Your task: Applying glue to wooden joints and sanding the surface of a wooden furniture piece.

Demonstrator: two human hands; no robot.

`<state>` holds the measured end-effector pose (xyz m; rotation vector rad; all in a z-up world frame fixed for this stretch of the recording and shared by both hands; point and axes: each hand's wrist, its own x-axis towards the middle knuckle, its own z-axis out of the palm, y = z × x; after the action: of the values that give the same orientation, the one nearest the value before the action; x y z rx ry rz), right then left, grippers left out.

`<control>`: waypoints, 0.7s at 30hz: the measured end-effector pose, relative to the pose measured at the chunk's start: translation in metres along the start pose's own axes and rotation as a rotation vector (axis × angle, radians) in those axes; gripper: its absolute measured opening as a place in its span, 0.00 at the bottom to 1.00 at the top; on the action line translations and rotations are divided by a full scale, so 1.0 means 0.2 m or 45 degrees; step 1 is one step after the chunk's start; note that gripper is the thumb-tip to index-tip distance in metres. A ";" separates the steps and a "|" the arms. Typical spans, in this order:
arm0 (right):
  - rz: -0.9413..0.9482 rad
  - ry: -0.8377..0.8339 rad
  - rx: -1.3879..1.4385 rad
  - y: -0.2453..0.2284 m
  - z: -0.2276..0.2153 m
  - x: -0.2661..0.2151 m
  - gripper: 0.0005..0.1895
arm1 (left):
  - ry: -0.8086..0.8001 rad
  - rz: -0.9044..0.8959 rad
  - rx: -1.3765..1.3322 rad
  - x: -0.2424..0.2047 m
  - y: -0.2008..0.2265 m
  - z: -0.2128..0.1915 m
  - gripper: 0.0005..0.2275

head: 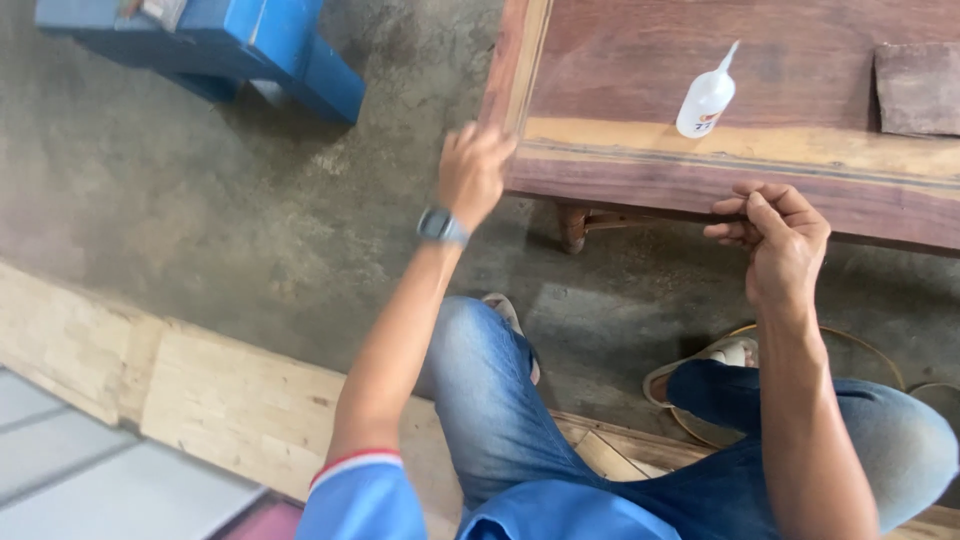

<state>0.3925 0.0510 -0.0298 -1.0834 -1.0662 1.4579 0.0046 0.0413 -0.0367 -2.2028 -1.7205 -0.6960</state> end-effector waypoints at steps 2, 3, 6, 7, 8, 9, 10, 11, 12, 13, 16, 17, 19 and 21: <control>-0.003 -0.026 -0.028 0.00 0.01 0.00 0.06 | -0.030 -0.052 0.062 0.02 -0.04 0.06 0.25; -0.002 -0.014 -0.007 -0.01 0.01 -0.01 0.06 | 0.002 -0.038 -0.010 0.05 -0.06 0.07 0.20; 0.011 0.002 0.032 -0.01 0.00 -0.02 0.06 | -0.016 -0.021 -0.060 -0.02 0.00 0.04 0.19; 0.029 0.006 0.057 -0.01 0.00 -0.02 0.06 | -0.073 -0.017 -0.032 -0.07 0.02 0.01 0.23; 0.025 0.013 0.064 -0.01 0.00 -0.01 0.06 | -0.075 -0.007 -0.031 -0.07 0.03 -0.01 0.23; 0.005 0.001 0.025 0.00 -0.01 -0.01 0.07 | -0.038 -0.002 -0.032 -0.08 0.05 -0.02 0.20; -0.016 -0.011 -0.015 0.01 -0.01 -0.01 0.07 | -0.001 0.002 -0.034 -0.10 0.06 -0.03 0.18; -0.016 -0.016 -0.022 0.01 0.00 0.00 0.07 | 0.004 -0.004 -0.036 -0.04 0.04 -0.01 0.18; -0.024 -0.005 -0.028 0.01 0.00 0.00 0.07 | -0.061 -0.041 0.014 0.02 0.02 0.02 0.20; -0.027 0.006 -0.034 0.01 0.01 -0.01 0.06 | -0.131 -0.080 0.064 0.07 0.00 0.03 0.22; -0.008 -0.008 0.031 0.01 0.00 -0.01 0.06 | 0.028 -0.052 0.022 0.15 -0.07 0.14 0.19; -0.007 -0.009 0.031 0.01 -0.01 -0.01 0.06 | 0.028 -0.052 0.022 0.10 -0.02 0.09 0.19; 0.006 -0.018 0.044 0.03 -0.02 0.00 0.07 | -0.097 -0.135 0.018 0.02 0.08 -0.01 0.24; -0.005 -0.019 0.017 0.02 -0.03 0.01 0.07 | -0.028 -0.094 0.024 -0.06 0.09 -0.02 0.20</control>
<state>0.3965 0.0532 -0.0355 -1.0619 -1.0672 1.4698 0.0196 0.0235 -0.0377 -2.1524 -1.8198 -0.6722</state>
